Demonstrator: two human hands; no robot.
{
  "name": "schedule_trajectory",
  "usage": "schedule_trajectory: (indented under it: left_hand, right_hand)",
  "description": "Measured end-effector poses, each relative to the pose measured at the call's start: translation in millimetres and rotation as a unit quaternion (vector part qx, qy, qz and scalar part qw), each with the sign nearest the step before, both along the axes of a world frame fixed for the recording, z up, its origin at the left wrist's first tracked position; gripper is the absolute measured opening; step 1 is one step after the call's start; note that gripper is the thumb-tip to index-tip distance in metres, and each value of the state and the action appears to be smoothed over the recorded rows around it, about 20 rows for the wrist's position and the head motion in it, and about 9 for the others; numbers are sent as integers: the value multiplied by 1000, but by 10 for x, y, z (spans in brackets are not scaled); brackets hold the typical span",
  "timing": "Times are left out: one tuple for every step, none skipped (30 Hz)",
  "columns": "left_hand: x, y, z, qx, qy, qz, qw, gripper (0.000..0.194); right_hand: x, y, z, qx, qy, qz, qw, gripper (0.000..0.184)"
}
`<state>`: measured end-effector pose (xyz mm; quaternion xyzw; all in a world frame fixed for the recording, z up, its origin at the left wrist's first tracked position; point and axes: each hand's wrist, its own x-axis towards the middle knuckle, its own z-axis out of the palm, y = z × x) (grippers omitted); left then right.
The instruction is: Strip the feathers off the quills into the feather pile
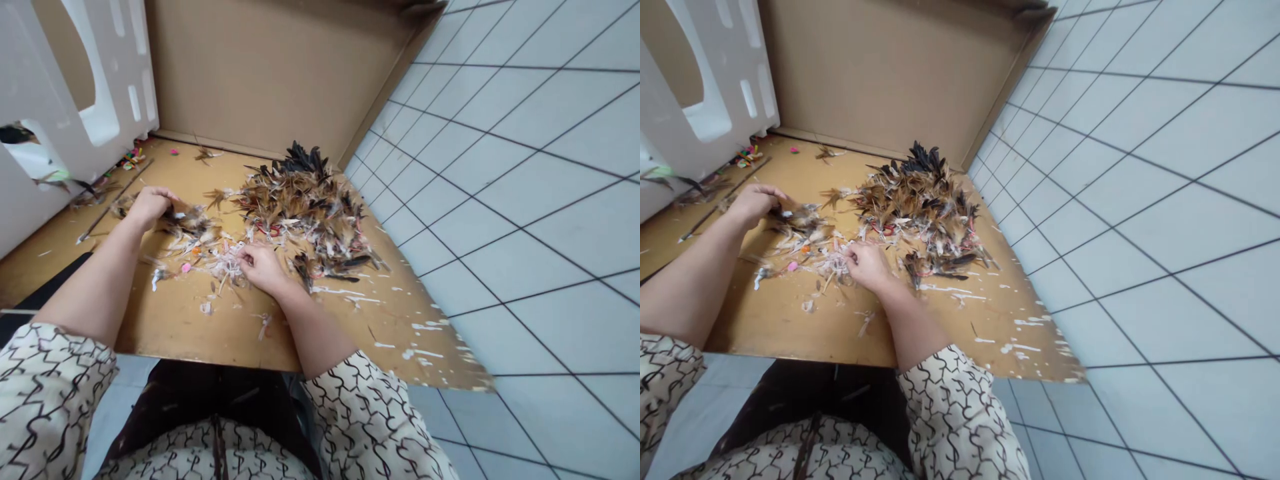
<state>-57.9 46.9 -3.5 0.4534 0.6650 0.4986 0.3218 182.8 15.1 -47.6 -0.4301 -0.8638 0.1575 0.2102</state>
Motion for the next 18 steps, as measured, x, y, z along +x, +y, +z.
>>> schedule_trajectory:
  left_hand:
    - [-4,16,-7,10,-15,11,1000,19]
    - [-2,31,-10,19,-28,22,999,18]
    - [7,44,-6,30,-44,32,998,18]
    - [24,53,3,46,-63,36,996,17]
    - [49,55,20,63,-82,37,994,16]
    - [82,50,42,87,-111,37,989,15]
    - [124,36,70,113,-140,35,983,15]
    - [174,14,101,134,-157,33,978,16]
    - [232,-17,133,150,-167,21,974,16]
    - [296,-53,164,158,-178,11,971,16]
    - [364,-94,190,163,-188,-6,968,16]
    - [435,-135,210,167,-198,-24,966,17]
    - [504,-173,221,170,-205,-43,963,17]
    - [571,-207,221,168,-204,-57,963,17]
    - [632,-235,211,167,-203,-69,962,17]
    - [686,-255,192,168,-197,-77,963,17]
    - [733,-268,166,172,-190,-80,963,17]
    - [770,-276,135,171,-182,-80,965,17]
  right_hand:
    - [1,1,-1,2,0,0,1000,11]
    - [2,1,-2,5,0,0,1000,11]
    - [2,1,-4,7,2,-1,1000,11]
    - [2,-1,-6,9,7,-4,1000,11]
    - [2,-3,-9,13,17,-8,1000,10]
    - [1,-5,-13,16,32,-14,999,9]
    - [1,-8,-16,21,54,-22,998,8]
    - [0,-11,-18,27,80,-32,996,9]
    - [-1,-14,-18,34,109,-44,993,11]
    - [-1,-19,-16,43,138,-55,988,16]
    - [-2,-26,-12,53,164,-64,983,22]
    - [-3,-35,-5,64,188,-69,978,27]
    - [-5,-46,4,73,207,-71,973,32]
    - [-7,-59,13,77,222,-69,970,36]
    - [-11,-74,22,78,234,-64,967,38]
    - [-16,-91,30,75,242,-58,966,38]
    - [-22,-107,36,71,247,-52,965,37]
    - [-29,-123,40,68,249,-48,965,35]
